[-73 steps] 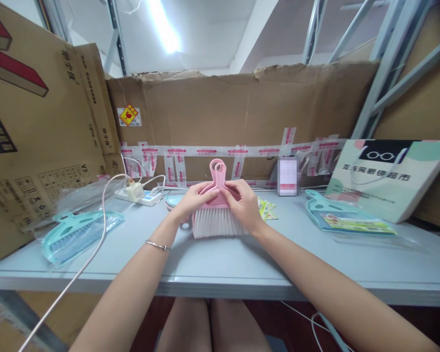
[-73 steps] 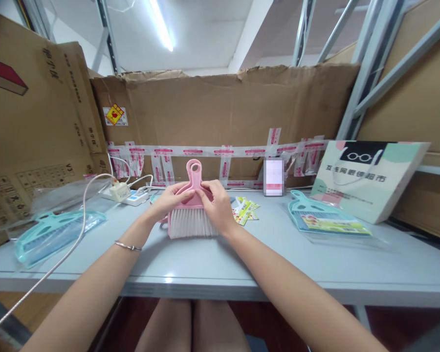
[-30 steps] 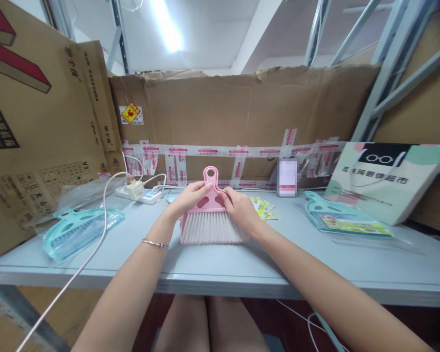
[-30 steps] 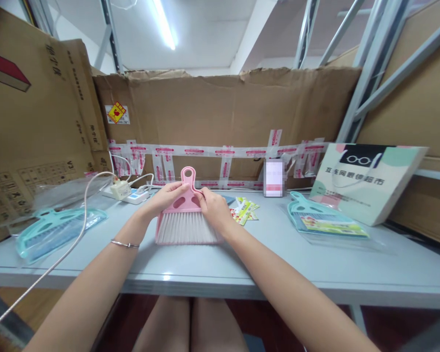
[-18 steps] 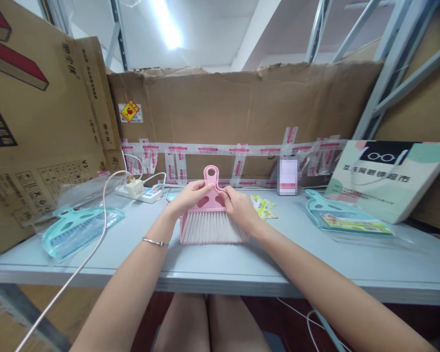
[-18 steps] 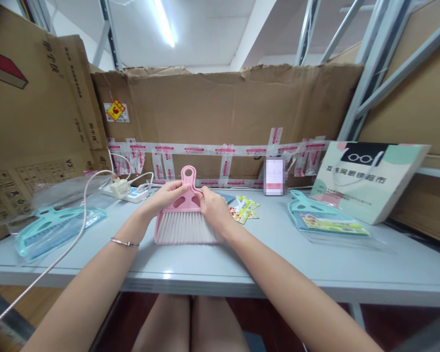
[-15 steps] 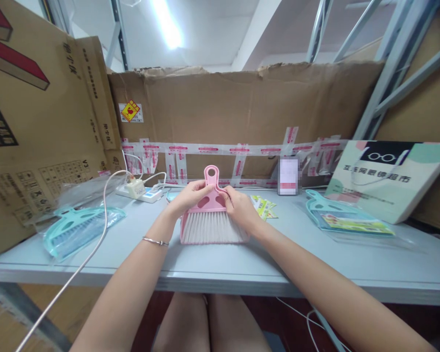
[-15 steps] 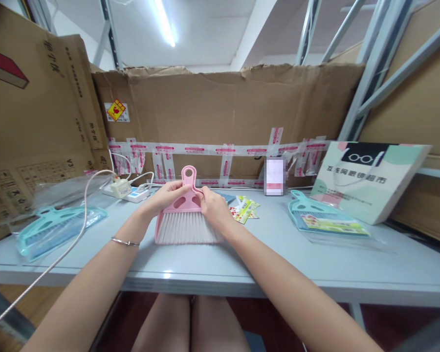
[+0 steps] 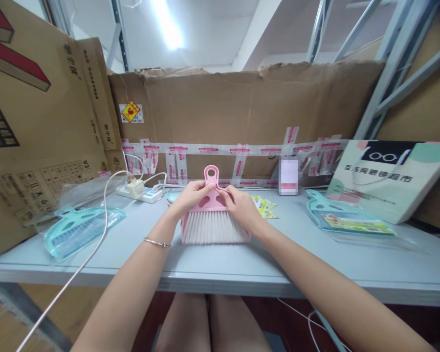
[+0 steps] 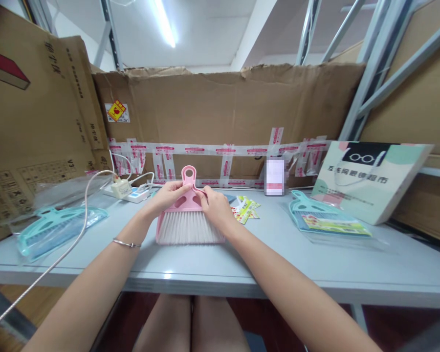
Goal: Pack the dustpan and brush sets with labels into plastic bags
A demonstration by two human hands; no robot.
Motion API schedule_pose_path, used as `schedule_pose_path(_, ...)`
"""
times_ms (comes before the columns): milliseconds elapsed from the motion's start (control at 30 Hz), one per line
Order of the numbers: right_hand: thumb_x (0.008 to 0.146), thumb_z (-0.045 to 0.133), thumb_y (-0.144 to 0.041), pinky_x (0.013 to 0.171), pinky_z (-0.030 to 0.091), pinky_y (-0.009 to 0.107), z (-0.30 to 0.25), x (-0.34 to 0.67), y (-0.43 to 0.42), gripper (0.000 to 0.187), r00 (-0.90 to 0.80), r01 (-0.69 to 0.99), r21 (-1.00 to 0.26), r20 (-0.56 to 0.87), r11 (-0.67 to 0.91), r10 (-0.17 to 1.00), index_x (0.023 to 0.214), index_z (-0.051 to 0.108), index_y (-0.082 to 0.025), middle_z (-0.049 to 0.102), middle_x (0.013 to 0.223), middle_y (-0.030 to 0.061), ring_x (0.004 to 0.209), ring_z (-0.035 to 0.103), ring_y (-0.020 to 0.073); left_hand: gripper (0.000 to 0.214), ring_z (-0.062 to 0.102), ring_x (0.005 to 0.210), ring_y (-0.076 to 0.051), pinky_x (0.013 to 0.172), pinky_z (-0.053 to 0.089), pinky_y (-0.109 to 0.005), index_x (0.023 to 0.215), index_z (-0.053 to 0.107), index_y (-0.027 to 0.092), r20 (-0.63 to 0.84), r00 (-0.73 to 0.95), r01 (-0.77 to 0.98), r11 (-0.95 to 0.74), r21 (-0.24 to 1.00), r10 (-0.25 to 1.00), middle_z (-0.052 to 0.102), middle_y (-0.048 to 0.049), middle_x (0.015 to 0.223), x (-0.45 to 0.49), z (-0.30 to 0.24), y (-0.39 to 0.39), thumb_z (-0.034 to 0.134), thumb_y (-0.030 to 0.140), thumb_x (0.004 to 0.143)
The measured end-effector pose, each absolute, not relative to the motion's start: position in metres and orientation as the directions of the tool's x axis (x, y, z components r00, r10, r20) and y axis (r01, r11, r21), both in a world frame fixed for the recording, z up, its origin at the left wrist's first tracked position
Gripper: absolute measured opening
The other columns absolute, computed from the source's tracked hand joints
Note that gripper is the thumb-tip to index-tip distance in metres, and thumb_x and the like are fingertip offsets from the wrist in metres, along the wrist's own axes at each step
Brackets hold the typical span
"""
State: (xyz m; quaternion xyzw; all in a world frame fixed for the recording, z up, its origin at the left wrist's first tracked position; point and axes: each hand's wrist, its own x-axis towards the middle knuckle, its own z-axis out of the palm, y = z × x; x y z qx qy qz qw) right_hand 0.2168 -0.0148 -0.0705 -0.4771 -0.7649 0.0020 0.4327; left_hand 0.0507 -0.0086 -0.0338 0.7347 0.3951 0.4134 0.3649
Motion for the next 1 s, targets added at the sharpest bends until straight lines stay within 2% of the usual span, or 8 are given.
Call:
schedule_pose_path(200,0.091,0.038,-0.038,0.055,0.030,0.026,-0.068,0.220,-0.014,0.031,-0.109,0.739,-0.439,0.670,0.511,0.734,0.069,0.053,-0.021,0.061,0.061,0.0025,0.055,0.053,0.0167,0.029,0.039,0.055,-0.008,0.050,0.029,-0.021,0.076,0.057,0.014,0.359,0.422,0.302,-0.503,0.810,0.832,0.043,0.0032,0.063,0.047,-0.034,-0.006,0.061,0.042,0.074)
schedule_pose_path(333,0.088,0.041,-0.042,0.057,0.034,0.025,-0.064,0.225,-0.012,0.033,-0.118,0.603,-0.548,0.657,0.579,0.744,0.068,0.055,-0.020,0.060,0.061,0.0007,0.057,0.052,0.0141,0.025,0.041,0.057,-0.008,0.052,0.031,-0.021,0.076,0.055,0.013,0.379,0.405,0.272,-0.505,0.819,0.832,0.044,0.0026,0.065,0.046,-0.037,-0.002,0.059,0.038,0.076)
schedule_pose_path(667,0.078,0.055,-0.049,0.069,0.045,0.028,-0.054,0.241,-0.004,0.034,-0.256,0.340,-0.747,0.510,0.570,0.821,0.089,0.066,-0.017,0.069,0.086,0.0042,0.078,0.061,0.0171,0.029,0.048,0.063,-0.010,0.062,0.036,-0.023,0.079,0.059,0.013,0.377,0.489,0.188,-0.518,0.835,0.786,0.052,0.0016,0.065,0.038,-0.032,-0.002,0.056,0.042,0.079)
schedule_pose_path(733,0.081,0.050,-0.053,0.072,0.048,0.029,-0.050,0.260,0.007,0.041,-0.270,0.271,-0.815,0.446,0.512,0.853,0.096,0.065,-0.018,0.069,0.093,0.0071,0.081,0.063,0.0174,0.029,0.048,0.064,-0.011,0.062,0.036,-0.022,0.083,0.060,0.013,0.382,0.459,0.196,-0.511,0.837,0.802,0.053,0.0011,0.067,0.036,-0.031,-0.003,0.057,0.042,0.078)
schedule_pose_path(800,0.085,0.044,-0.052,0.075,0.049,0.030,-0.050,0.288,0.022,0.043,-0.178,0.338,-0.851,0.361,0.402,0.915,0.103,0.062,-0.017,0.068,0.099,0.0104,0.086,0.064,0.0177,0.028,0.046,0.061,-0.010,0.060,0.034,-0.022,0.080,0.059,0.013,0.373,0.450,0.226,-0.508,0.831,0.811,0.050,0.0021,0.063,0.034,-0.030,-0.003,0.055,0.041,0.079)
schedule_pose_path(833,0.085,0.047,-0.048,0.077,0.049,0.029,-0.052,0.304,0.030,0.040,-0.097,0.465,-0.825,0.311,0.320,0.945,0.105,0.061,-0.016,0.068,0.102,0.0115,0.090,0.064,0.0181,0.027,0.044,0.059,-0.010,0.059,0.033,-0.022,0.076,0.058,0.014,0.364,0.460,0.240,-0.508,0.828,0.810,0.048,0.0030,0.060,0.034,-0.030,-0.004,0.054,0.041,0.080)
schedule_pose_path(900,0.077,0.061,-0.043,0.082,0.048,0.030,-0.060,0.333,0.045,0.036,0.070,0.779,-0.624,0.168,0.052,0.983,0.099,0.063,-0.014,0.066,0.108,0.0143,0.098,0.062,0.0220,0.028,0.042,0.058,-0.009,0.059,0.032,-0.022,0.070,0.055,0.014,0.350,0.475,0.256,-0.508,0.822,0.807,0.044,0.0040,0.057,0.033,-0.029,-0.005,0.053,0.040,0.080)
schedule_pose_path(1000,0.071,0.067,-0.041,0.082,0.047,0.036,-0.079,0.362,0.062,0.036,0.232,0.894,-0.400,0.027,-0.202,0.972,0.089,0.066,-0.009,0.065,0.105,0.0198,0.098,0.062,0.0297,0.027,0.042,0.059,-0.009,0.058,0.031,-0.022,0.069,0.054,0.015,0.336,0.459,0.281,-0.493,0.824,0.823,0.045,0.0040,0.058,0.034,-0.028,-0.006,0.055,0.041,0.078)
